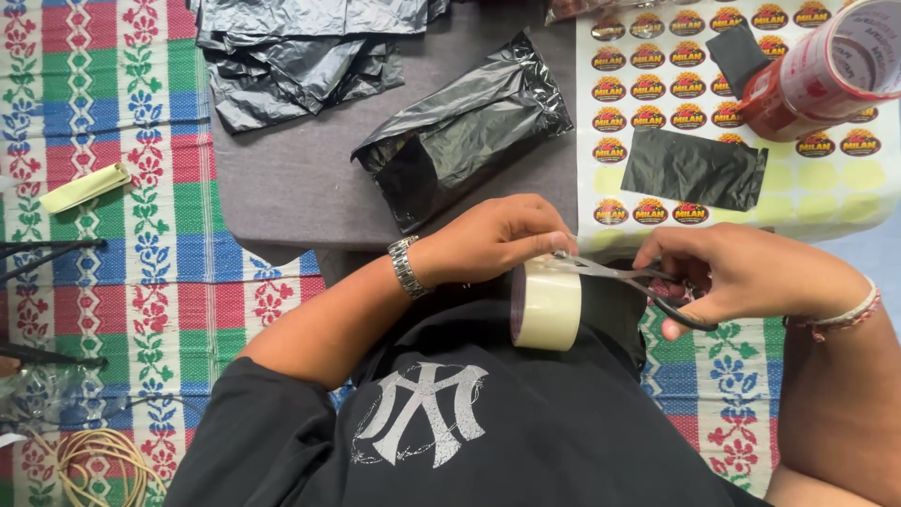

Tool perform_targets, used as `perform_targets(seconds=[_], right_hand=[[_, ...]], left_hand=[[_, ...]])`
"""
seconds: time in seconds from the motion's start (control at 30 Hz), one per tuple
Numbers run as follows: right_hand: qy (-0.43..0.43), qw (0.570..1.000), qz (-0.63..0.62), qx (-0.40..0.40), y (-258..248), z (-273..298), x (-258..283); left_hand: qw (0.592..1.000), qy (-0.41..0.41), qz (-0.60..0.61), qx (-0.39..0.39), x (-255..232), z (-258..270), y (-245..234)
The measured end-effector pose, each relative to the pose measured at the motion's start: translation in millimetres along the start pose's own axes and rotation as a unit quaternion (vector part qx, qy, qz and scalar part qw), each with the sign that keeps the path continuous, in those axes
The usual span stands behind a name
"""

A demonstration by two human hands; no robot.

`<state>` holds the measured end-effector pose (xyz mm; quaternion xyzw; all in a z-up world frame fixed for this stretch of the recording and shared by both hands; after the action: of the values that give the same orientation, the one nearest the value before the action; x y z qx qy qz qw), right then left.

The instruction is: The person wraps a black plastic bag around a small box, seals the edges with clear tape using scissors, and applies a red and white fragile label across the sealed bag.

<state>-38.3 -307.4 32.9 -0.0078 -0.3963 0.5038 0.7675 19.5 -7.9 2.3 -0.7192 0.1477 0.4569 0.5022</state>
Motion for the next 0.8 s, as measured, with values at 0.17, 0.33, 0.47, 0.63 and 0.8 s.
perform_targets(seconds=[0.17,0.33,0.47,0.63,0.8], right_hand=[[-0.014,1.000,-0.010,0.003,-3.2,-0.9,9.3],[-0.009,1.000,0.002,-0.001,-2.3,5.4,22.1],[-0.023,1.000,-0.008,-0.004,-3.8,8.3,20.9],[0.000,1.000,-0.013,0.011,-3.2,13.8,16.8],[0.001,0.999,0.014,-0.030,1.0,20.7,5.8]], left_hand=[[1.000,0.007,0.012,0.022,-3.8,-2.5,-0.4],[0.999,0.024,0.040,0.013,-10.7,-4.0,0.0],[0.999,0.003,0.048,0.024,-13.5,-4.0,-0.3],[0.998,-0.028,0.033,0.044,-15.4,-3.4,3.7],[0.992,-0.084,0.051,0.083,-24.1,-1.3,0.0]])
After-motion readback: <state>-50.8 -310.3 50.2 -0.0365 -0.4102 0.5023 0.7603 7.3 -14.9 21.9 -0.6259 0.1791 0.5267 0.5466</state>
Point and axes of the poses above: each hand's wrist, its own z-axis away from the middle knuckle, its own y-axis out of the palm, x = y × z, the point moved 1 cm from there along -z, towards the middle knuckle, and after that the axes turned 15 degrees about -z, right-handed, at the moved point
